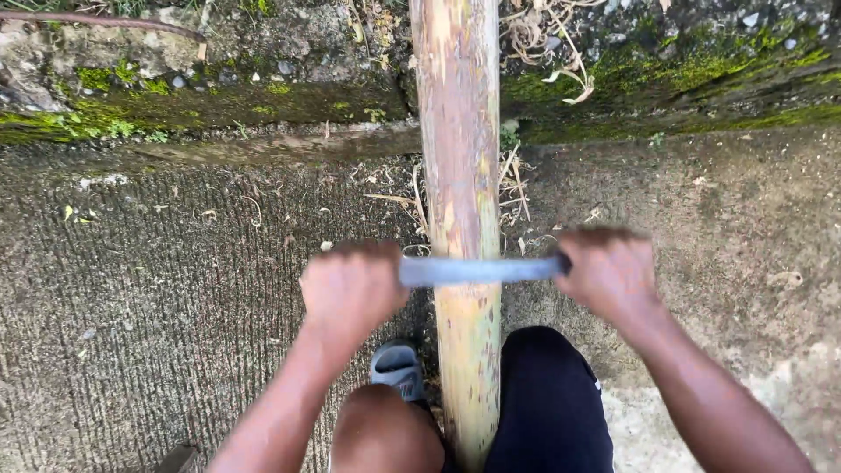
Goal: Scraping the outer skin off a bamboo pole using a hand tool while straddling it for stability.
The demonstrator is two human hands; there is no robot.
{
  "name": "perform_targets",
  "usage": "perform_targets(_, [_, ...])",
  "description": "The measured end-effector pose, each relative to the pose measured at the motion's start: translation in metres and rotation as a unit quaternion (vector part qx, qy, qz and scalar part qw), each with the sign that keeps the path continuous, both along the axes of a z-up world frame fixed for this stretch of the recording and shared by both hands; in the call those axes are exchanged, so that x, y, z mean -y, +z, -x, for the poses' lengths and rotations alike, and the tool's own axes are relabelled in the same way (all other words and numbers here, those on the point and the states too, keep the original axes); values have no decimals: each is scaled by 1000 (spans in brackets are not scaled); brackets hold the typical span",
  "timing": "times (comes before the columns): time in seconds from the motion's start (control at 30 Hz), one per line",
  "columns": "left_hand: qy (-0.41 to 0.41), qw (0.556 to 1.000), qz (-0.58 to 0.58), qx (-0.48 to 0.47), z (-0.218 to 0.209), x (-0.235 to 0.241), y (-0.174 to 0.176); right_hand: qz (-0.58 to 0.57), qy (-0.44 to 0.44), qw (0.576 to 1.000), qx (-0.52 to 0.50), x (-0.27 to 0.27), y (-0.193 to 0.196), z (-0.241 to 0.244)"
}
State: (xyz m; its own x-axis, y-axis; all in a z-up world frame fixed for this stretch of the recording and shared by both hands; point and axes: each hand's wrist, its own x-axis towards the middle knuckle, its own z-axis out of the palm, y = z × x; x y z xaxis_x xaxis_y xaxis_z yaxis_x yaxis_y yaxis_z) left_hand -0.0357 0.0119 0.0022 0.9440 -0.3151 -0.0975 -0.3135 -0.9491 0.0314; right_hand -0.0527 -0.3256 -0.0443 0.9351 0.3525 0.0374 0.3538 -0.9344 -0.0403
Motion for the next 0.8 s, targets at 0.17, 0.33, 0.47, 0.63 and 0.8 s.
perform_targets(0.17, [-2,998,-6,-58,-30,0,17,-8,-13,998,-60,0,0,-24])
perform_targets(0.33, [-17,995,-74,66,-134,-29,19,-17,21,992,120,-24,36,-124])
perform_targets(0.47, [-56,980,-127,145,-121,-23,25,-17,-7,994,109,-28,29,-106])
perform_targets(0.63, [-23,999,-26,6,-20,-4,4,-64,-3,998,18,-4,-2,-11])
perform_targets(0.8, [-10,998,-43,-41,-88,8,17,52,-30,998,13,13,0,-68])
